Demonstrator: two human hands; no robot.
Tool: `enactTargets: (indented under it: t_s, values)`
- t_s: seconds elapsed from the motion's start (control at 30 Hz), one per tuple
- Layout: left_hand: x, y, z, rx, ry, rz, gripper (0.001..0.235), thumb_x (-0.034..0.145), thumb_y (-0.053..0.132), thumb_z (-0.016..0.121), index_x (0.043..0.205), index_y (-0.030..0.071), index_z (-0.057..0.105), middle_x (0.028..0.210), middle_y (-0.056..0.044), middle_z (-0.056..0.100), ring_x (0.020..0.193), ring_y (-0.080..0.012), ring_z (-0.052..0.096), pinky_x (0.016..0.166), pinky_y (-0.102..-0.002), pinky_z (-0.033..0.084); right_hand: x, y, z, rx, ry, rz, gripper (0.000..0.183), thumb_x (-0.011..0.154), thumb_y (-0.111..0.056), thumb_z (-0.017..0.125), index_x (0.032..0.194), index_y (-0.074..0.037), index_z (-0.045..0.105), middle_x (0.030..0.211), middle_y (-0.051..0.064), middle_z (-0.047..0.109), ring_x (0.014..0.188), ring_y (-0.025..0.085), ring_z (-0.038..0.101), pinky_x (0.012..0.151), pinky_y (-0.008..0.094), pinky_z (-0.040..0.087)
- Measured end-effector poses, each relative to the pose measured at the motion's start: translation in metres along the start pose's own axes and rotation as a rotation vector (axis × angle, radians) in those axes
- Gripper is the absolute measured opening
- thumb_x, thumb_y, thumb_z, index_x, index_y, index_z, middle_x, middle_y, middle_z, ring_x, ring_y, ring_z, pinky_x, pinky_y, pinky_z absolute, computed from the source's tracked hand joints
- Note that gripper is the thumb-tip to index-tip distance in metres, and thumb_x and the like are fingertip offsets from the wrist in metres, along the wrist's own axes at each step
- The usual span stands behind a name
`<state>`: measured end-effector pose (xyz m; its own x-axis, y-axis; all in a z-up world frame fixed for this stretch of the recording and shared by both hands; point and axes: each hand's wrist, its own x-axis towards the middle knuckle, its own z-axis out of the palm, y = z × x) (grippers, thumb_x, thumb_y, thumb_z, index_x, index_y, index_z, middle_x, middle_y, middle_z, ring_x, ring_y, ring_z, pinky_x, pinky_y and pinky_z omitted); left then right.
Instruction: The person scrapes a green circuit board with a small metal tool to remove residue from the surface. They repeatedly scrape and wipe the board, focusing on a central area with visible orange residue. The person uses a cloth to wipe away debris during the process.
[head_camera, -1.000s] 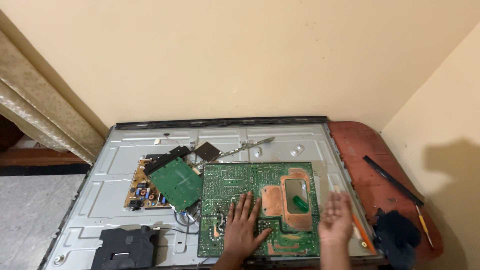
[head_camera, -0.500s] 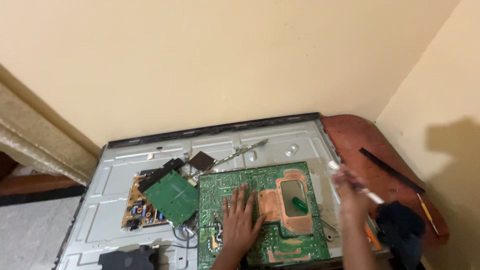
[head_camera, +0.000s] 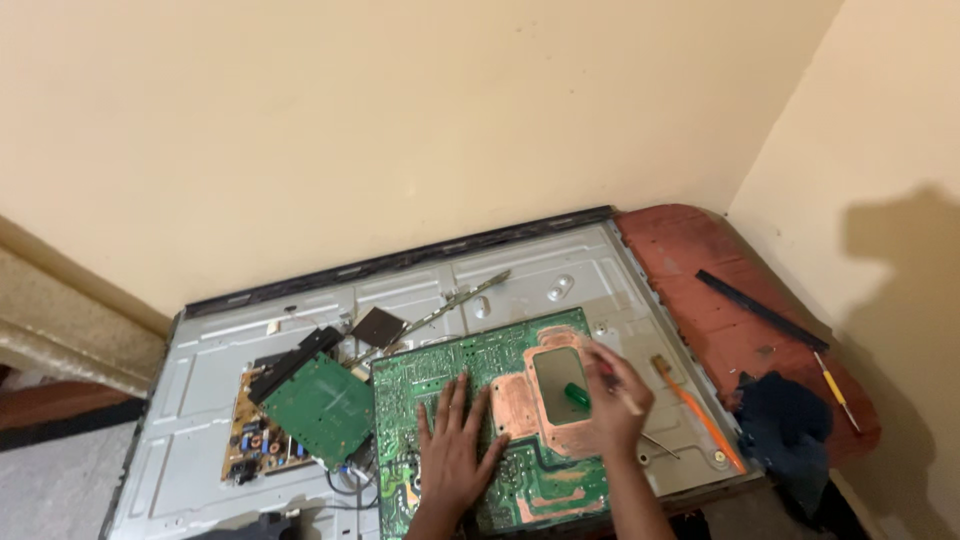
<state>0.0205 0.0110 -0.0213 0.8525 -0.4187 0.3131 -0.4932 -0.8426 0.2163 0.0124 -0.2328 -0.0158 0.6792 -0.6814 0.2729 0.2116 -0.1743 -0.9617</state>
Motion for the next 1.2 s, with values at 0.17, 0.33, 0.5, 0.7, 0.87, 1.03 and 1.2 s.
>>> enactTargets:
  t_s: [0.17,0.33,0.5,0.7,0.87,1.03,1.2]
  values:
    - [0.002,0.006,0.002,0.063,0.072,0.058,0.075,0.096,0.063,0.045,0.158,0.023,0.034,0.168,-0.01,0.018,0.154,-0.0297,0.015,0.118,-0.062,0.003,0.0,0.029,0.031,0.091,-0.031,-0.09,0.026,0.088,0.003,0.072,0.114,0.002,0.075,0.109,0.007,0.079,0.096,0.01,0.073,0.086,0.025,0.057]
    - [0.001,0.007,0.009,0.119,0.13,0.078,0.076,0.095,0.063,0.045,0.156,0.02,0.034,0.167,-0.011,0.019,0.153,-0.0299,0.014,0.117,-0.062,0.005,0.005,0.052,0.038,0.108,0.029,-0.092,0.017,0.087,0.006,0.074,0.104,0.001,0.075,0.094,0.005,0.076,0.082,0.008,0.068,0.075,0.023,0.055]
    - [0.0,0.007,0.011,0.093,0.139,0.08,0.076,0.094,0.063,0.045,0.155,0.019,0.035,0.166,-0.012,0.02,0.153,-0.0305,0.014,0.117,-0.063,0.005,0.011,0.047,0.044,0.043,0.006,-0.194,0.014,0.085,0.004,0.075,0.097,-0.001,0.072,0.09,0.003,0.072,0.078,0.005,0.065,0.069,0.021,0.053]
    - [0.003,0.009,0.013,0.131,0.169,0.085,0.077,0.093,0.063,0.045,0.155,0.018,0.035,0.165,-0.013,0.02,0.152,-0.0311,0.014,0.115,-0.065,0.004,0.018,0.042,0.049,-0.095,-0.048,-0.17,0.013,0.08,0.002,0.08,0.09,-0.002,0.073,0.085,0.003,0.075,0.068,0.006,0.065,0.061,0.022,0.053]
    - [0.003,0.007,0.015,0.118,0.148,0.083,0.076,0.093,0.062,0.046,0.155,0.019,0.035,0.166,-0.012,0.02,0.152,-0.0304,0.013,0.116,-0.064,0.004,0.024,0.066,0.044,-0.078,-0.029,-0.344,0.015,0.079,0.002,0.081,0.09,-0.002,0.071,0.09,0.003,0.07,0.076,0.005,0.066,0.065,0.022,0.054]
    - [0.003,0.008,0.012,0.103,0.116,0.089,0.076,0.093,0.061,0.047,0.155,0.019,0.036,0.165,-0.013,0.02,0.152,-0.0308,0.013,0.117,-0.062,0.003,0.022,0.072,0.045,-0.077,0.098,-0.199,0.015,0.082,0.004,0.082,0.092,-0.002,0.073,0.086,0.006,0.071,0.072,0.011,0.065,0.065,0.024,0.052]
    - [0.0,0.009,0.009,0.091,0.147,0.054,0.073,0.096,0.062,0.047,0.154,0.019,0.037,0.166,-0.012,0.021,0.153,-0.0294,0.014,0.118,-0.06,0.003,0.023,0.054,0.045,-0.072,-0.114,-0.458,0.017,0.078,0.004,0.078,0.092,-0.003,0.071,0.096,0.004,0.073,0.085,0.011,0.072,0.072,0.023,0.057]
